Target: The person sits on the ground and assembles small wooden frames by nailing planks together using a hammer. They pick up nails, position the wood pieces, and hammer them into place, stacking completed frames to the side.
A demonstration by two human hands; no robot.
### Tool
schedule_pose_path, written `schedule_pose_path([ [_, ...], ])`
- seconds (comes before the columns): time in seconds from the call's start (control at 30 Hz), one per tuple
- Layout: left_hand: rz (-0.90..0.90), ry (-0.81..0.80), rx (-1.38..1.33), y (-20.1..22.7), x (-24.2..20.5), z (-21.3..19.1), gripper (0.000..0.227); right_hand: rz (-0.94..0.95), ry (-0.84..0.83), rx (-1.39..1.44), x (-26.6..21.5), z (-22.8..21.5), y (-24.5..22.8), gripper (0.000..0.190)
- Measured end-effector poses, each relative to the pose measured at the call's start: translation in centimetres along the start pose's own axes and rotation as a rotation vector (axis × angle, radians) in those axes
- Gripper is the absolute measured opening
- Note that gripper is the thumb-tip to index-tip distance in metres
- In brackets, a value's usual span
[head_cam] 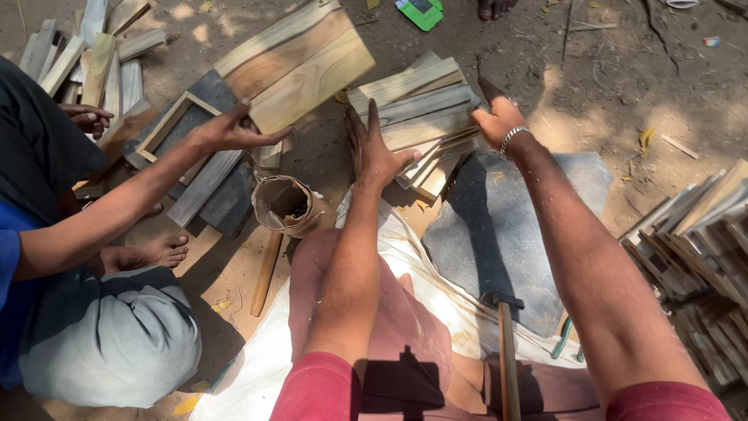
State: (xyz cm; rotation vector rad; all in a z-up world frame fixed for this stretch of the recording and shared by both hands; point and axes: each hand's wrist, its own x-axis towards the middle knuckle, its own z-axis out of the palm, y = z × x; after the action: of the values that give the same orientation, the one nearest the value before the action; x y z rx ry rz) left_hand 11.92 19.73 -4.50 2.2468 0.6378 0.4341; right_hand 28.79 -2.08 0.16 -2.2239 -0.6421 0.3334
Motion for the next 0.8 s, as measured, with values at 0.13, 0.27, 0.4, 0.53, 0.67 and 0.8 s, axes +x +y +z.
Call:
schedule_pose_path([
  [0.13,0.007,0.042,-0.061,-1.3,0.6,0.5,0.137,0.131,-0.033,0.104,4.4,3.4,-0.4,0.074],
  [0.27,0.025,0.061,-0.022,-0.9,0.9,0.4,0.129,0.033,-0.001,-0.020,4.8,4.7,-0.6,0.073],
  [0.4,0.109,0.127,-0.117,1.0,0.0,-0.6,0.125,0.093,0.036,0.173,2.4,3.6,-1.2,0.075],
  [0.53,0.243,-0.003,-0.336,4.5,-3.6,-0.8,0.121,0.049,0.189,0.364,-5.9,-0.3,0.4,0.072],
  [0.67,0.321,-0.252,-0.272,7.7,-9.2,1.4,0.119,0.122,0.362,0.440,-17.8,-2.8,5.4,0.068],
  [0.8,0.396,-0.413,-0.184,9.4,-15.2,6.3,0.118,0.300,0.450,0.389,-27.2,-2.1,10.9,0.071],
])
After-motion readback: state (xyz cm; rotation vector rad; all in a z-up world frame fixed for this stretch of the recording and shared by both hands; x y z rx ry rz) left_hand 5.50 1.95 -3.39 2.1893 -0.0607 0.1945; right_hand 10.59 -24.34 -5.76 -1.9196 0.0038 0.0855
